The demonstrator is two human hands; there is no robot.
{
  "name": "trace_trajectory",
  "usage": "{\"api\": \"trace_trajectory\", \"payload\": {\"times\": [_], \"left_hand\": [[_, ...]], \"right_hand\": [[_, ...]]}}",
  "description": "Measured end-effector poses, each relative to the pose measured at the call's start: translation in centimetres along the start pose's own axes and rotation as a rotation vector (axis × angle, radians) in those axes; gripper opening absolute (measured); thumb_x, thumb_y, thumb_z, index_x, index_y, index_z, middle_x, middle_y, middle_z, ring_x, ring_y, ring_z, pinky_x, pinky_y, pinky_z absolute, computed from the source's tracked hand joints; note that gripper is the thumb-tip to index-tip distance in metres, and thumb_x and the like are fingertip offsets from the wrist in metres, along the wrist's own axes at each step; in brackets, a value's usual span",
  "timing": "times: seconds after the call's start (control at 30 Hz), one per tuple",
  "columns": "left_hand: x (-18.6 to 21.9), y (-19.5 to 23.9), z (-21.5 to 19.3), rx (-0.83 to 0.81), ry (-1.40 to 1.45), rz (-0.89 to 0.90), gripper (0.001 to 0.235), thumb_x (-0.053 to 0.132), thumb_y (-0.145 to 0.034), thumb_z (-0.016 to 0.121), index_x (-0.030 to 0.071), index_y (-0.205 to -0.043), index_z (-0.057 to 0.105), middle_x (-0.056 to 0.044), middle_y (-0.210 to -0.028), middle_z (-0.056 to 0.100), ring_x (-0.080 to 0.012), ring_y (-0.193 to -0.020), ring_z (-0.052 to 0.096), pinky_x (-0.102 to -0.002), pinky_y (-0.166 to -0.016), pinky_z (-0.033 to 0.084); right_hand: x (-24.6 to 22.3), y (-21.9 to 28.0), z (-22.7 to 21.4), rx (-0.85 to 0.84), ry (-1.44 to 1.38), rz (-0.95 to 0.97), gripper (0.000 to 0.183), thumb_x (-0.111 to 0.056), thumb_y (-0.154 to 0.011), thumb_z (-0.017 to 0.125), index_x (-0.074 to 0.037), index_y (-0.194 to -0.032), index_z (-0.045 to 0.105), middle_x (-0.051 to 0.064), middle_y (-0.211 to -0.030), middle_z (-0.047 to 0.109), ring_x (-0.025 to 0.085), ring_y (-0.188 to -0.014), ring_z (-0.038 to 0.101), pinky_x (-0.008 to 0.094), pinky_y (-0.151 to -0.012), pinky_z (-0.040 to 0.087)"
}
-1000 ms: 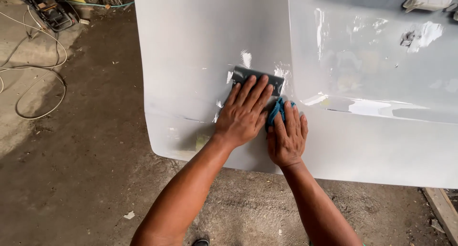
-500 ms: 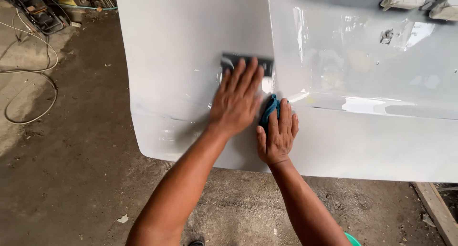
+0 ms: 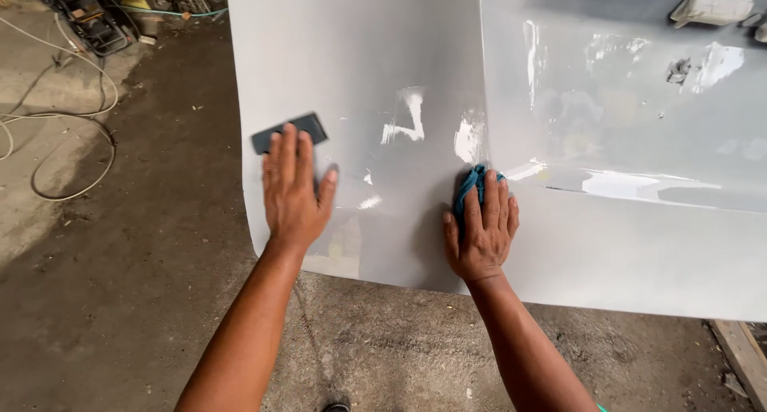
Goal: The person sands a white car part using a sanding block and a blue cloth. They repeatedly wipe the surface with the cloth and dip the tools into a bucket of water.
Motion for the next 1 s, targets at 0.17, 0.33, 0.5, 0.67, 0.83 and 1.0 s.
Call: {"api": "trace_trajectory", "payload": {"times": [0.17,0.33,0.5,0.67,0.83,1.0], "left_hand": [[8.0,5.0,1.7,-0.018,0.115,0.296,0.081,0.066,-0.107,0.024,0.011,-0.165,0.018,-0.016,-0.172,0.018,-0.0364,-0.159,0.019,-0.055,-0.129,0.018],[4.3,2.6,0.1,-0.121,0.041,0.291,0.08,0.069,-0.102,0.025,0.015,-0.161,0.031,-0.011,-0.169,0.029,-0.0279,-0.159,0.027,-0.051,-0.132,0.021],[-2.4,0.8,-1.5,0.163,-0.081,-0.171,0.084,0.067,-0.107,0.025,0.005,-0.163,0.033,-0.023,-0.17,0.032,-0.0381,-0.159,0.027,-0.06,-0.129,0.019],[5.5,4.2,2.4,-0.138,0.126,0.388,0.087,0.07,-0.104,0.021,0.006,-0.161,0.039,-0.019,-0.17,0.032,-0.0391,-0.158,0.03,-0.062,-0.127,0.025],[-0.7,0.2,-0.5,-0.064,0.034,0.063,0.093,0.075,-0.098,0.025,0.01,-0.166,0.026,-0.017,-0.172,0.023,-0.039,-0.159,0.023,-0.062,-0.125,0.022],[4.9,4.0,1.6,-0.009,0.05,0.188,0.091,0.077,-0.102,0.02,0.012,-0.166,0.018,-0.015,-0.174,0.018,-0.0351,-0.161,0.019,-0.058,-0.131,0.016]], "right_hand": [[-0.2,0.0,-0.3,0.006,0.002,0.016,0.057,-0.037,-0.104,0.056,-0.002,-0.15,0.054,0.027,-0.164,0.037,0.045,-0.155,0.033,0.056,-0.127,0.017],[-0.2,0.0,-0.3,0.002,0.02,0.03,0.057,-0.037,-0.104,0.057,-0.002,-0.148,0.055,0.027,-0.164,0.037,0.045,-0.154,0.033,0.058,-0.126,0.018],[-0.1,0.0,-0.2,0.008,0.044,0.047,0.057,-0.038,-0.104,0.056,-0.003,-0.149,0.054,0.028,-0.164,0.037,0.046,-0.154,0.034,0.058,-0.126,0.018],[0.0,0.2,-0.3,0.035,0.039,0.027,0.057,-0.039,-0.107,0.054,-0.002,-0.151,0.052,0.029,-0.164,0.038,0.045,-0.154,0.035,0.058,-0.127,0.018],[-0.6,0.1,-0.4,0.025,0.052,0.025,0.058,-0.039,-0.107,0.055,-0.002,-0.151,0.052,0.03,-0.163,0.038,0.047,-0.153,0.035,0.058,-0.127,0.019],[-0.9,-0.2,-0.7,0.041,0.048,0.016,0.058,-0.039,-0.106,0.055,-0.002,-0.15,0.052,0.031,-0.163,0.037,0.048,-0.153,0.034,0.059,-0.127,0.019]]}}
Point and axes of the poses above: each hand's wrist, its own y-axis away from the middle knuckle, its own z-axis out of the palm, x = y × z, the point moved 7 cm from there along -y, towards the middle knuckle
